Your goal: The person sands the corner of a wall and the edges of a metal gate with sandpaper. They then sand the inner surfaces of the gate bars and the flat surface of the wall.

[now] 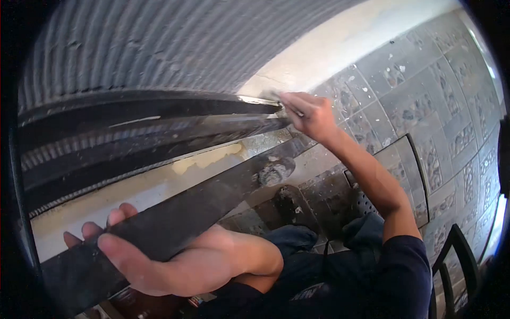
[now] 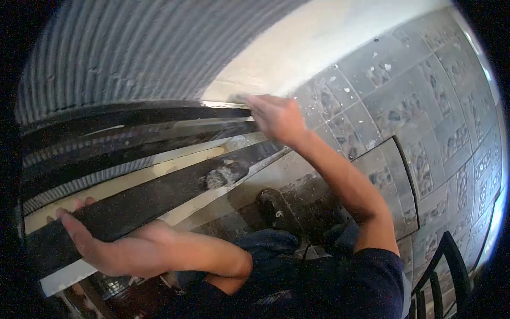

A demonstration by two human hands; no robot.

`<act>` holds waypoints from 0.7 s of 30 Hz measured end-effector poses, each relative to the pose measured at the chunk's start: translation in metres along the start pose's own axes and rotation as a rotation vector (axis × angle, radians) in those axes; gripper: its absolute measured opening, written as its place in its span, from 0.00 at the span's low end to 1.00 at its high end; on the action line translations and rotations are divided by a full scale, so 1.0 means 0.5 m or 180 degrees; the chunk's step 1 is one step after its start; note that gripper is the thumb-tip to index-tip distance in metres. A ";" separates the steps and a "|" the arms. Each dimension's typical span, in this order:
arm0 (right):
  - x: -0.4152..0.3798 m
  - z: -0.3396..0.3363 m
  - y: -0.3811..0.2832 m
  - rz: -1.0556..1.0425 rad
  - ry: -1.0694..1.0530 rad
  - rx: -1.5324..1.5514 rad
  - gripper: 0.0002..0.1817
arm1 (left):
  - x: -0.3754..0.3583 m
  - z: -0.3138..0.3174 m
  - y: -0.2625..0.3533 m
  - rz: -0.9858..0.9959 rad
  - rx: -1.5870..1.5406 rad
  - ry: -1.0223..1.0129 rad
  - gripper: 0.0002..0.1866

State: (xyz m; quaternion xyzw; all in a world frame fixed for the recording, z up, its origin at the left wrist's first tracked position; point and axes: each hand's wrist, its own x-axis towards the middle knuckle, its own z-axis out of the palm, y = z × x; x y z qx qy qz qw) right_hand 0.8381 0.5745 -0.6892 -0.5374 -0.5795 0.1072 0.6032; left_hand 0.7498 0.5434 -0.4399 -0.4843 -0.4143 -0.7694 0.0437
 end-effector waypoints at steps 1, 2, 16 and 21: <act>-0.006 0.000 -0.008 0.0011 -0.0316 0.0148 0.17 | -0.003 0.000 0.000 0.0086 0.0088 0.0073 0.18; -0.006 0.003 -0.013 0.0017 -0.0626 0.0300 0.19 | -0.004 0.000 0.001 0.0178 0.0170 0.0147 0.18; -0.049 0.054 0.068 -0.0053 -0.0889 0.0332 0.22 | 0.046 -0.056 -0.028 0.1368 0.0858 -0.0634 0.18; -0.052 0.055 0.061 -0.0042 -0.0805 0.0212 0.22 | 0.027 -0.030 -0.016 0.0764 0.0370 -0.0348 0.19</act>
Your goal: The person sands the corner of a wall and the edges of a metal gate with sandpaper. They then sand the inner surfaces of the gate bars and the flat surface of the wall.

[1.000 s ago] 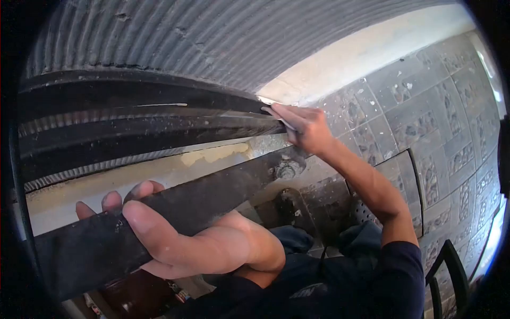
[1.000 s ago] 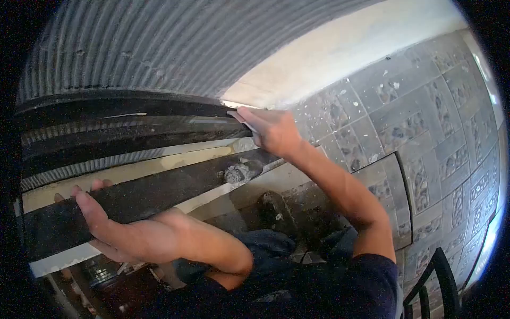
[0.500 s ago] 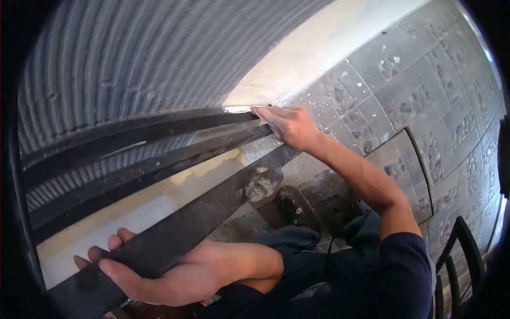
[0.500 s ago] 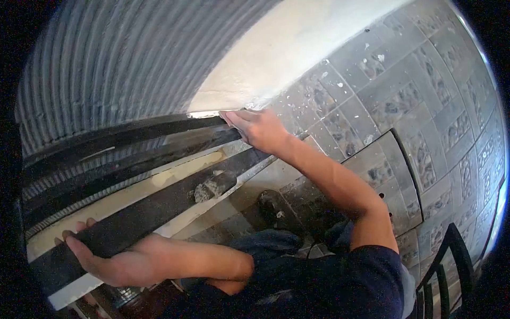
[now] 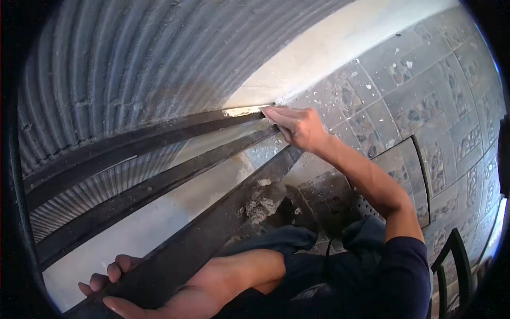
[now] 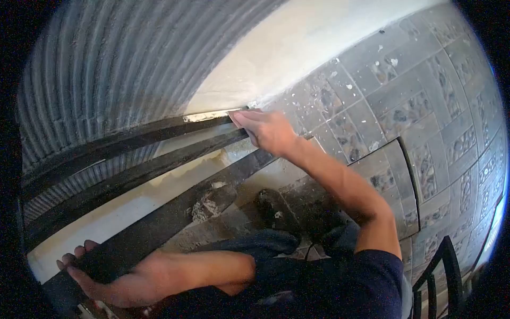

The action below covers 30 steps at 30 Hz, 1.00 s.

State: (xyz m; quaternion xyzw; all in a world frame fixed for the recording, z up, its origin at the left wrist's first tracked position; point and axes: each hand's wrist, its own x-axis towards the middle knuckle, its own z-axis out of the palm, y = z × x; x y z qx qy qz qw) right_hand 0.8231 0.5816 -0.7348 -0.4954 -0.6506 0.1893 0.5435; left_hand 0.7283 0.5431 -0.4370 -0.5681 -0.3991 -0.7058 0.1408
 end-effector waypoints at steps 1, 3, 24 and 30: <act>0.002 -0.003 -0.006 -0.0173 0.0100 0.0041 0.22 | -0.025 0.032 0.019 -0.0093 0.0328 0.0034 0.18; -0.004 -0.001 0.013 -0.0235 0.0101 0.0122 0.22 | -0.034 0.038 0.026 -0.0178 0.0685 0.0092 0.18; -0.007 -0.028 0.014 0.0364 -0.0543 -0.0381 0.22 | -0.002 -0.045 -0.037 0.0775 0.0836 -0.0243 0.20; 0.048 -0.034 -0.067 0.0038 -0.0145 -0.0391 0.22 | -0.008 -0.006 0.008 -0.0158 0.0240 0.0192 0.25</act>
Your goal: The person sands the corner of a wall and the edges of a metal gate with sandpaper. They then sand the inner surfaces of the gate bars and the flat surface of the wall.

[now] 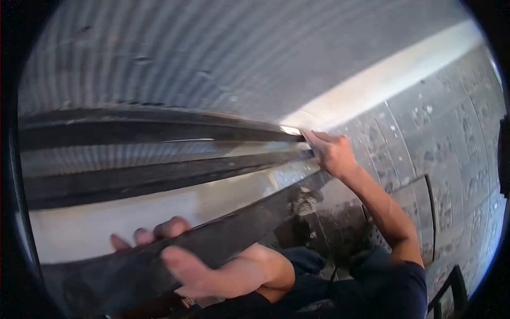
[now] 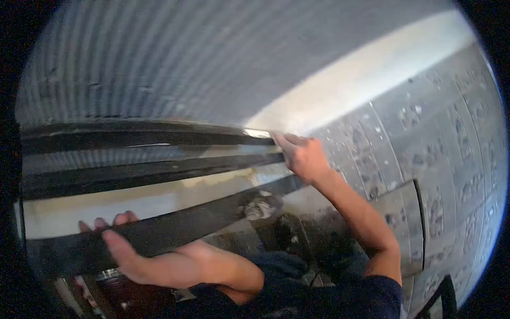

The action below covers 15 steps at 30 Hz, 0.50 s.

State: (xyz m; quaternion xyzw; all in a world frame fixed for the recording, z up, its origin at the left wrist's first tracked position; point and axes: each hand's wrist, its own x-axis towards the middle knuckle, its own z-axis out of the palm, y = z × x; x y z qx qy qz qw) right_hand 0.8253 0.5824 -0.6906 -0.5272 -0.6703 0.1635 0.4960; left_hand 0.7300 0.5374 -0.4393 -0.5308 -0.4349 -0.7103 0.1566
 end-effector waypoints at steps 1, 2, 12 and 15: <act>0.003 -0.007 0.001 0.0127 -0.0044 0.0224 0.22 | 0.000 0.002 0.004 -0.0318 -0.0389 -0.0100 0.26; 0.005 -0.017 -0.005 0.0007 0.0008 0.0239 0.22 | -0.006 0.003 0.012 -0.0252 -0.0055 -0.0297 0.29; 0.077 -0.110 -0.124 -0.0371 0.0166 0.0749 0.17 | -0.012 0.027 0.045 -0.0703 -0.0348 -0.0088 0.32; 0.100 -0.129 -0.134 -0.0805 0.0150 0.0724 0.14 | -0.015 0.036 0.050 -0.0721 -0.0221 0.0053 0.31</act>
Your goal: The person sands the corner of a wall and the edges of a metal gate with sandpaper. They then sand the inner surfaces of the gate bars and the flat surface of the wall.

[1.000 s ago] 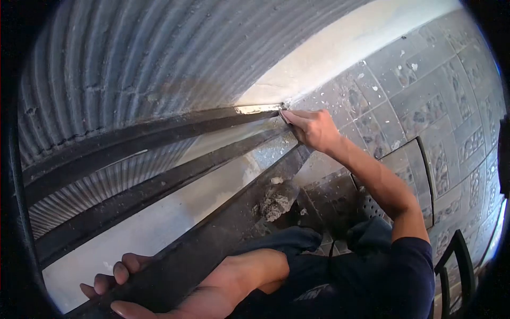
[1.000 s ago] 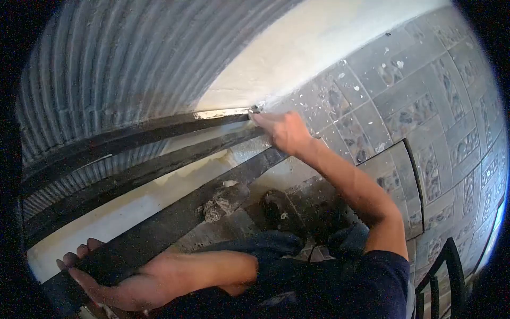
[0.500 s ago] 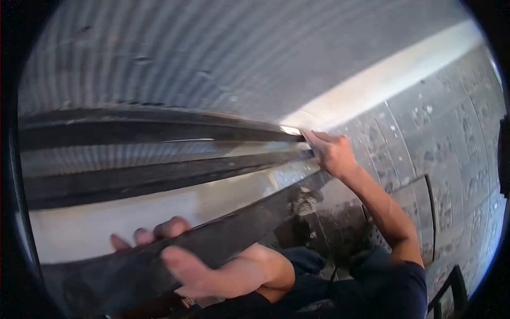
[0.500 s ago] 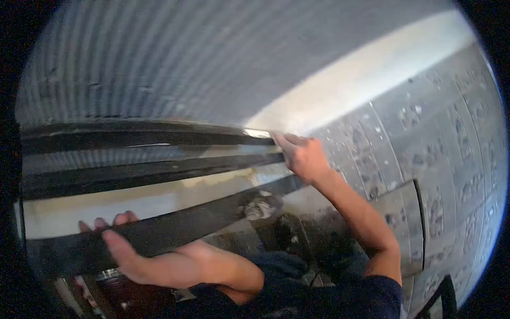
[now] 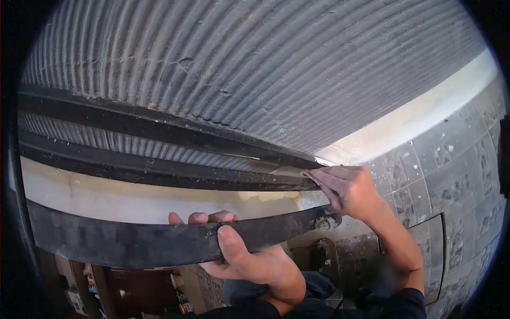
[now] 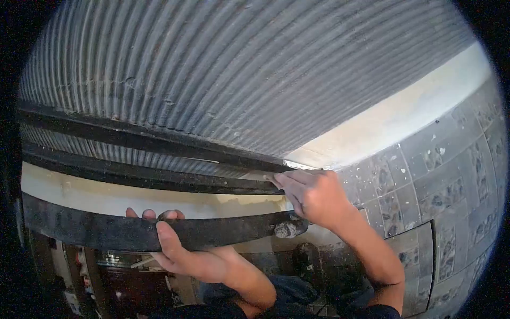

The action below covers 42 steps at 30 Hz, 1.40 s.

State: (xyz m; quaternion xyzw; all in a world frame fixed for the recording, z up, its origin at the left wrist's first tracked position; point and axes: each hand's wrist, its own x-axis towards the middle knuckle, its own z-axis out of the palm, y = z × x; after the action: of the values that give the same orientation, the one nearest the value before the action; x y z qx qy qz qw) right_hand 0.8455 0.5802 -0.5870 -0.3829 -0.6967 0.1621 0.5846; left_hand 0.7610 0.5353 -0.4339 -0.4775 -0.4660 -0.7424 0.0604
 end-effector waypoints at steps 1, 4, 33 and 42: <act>0.007 -0.005 0.000 -0.0005 0.0010 0.0015 0.14 | -0.001 0.003 -0.001 0.0017 0.0006 -0.0002 0.31; 0.033 -0.025 0.000 -0.0120 -0.0098 0.0149 0.12 | -0.002 0.007 0.003 0.0168 0.0109 0.0086 0.31; 0.379 -0.155 -0.246 -0.2421 0.0422 -0.0008 0.09 | 0.212 0.013 0.213 0.1298 -0.1795 0.1501 0.21; 0.422 -0.367 -0.340 -0.0647 0.0500 -0.0157 0.10 | 0.286 0.115 0.303 -0.0394 -0.1509 0.0264 0.19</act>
State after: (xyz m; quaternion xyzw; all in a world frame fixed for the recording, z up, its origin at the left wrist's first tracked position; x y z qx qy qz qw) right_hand 0.9545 0.5809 -0.2784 -0.3360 -0.6877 0.0544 0.6413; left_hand 0.8026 0.5445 -0.2221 -0.4180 -0.3043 -0.8522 -0.0798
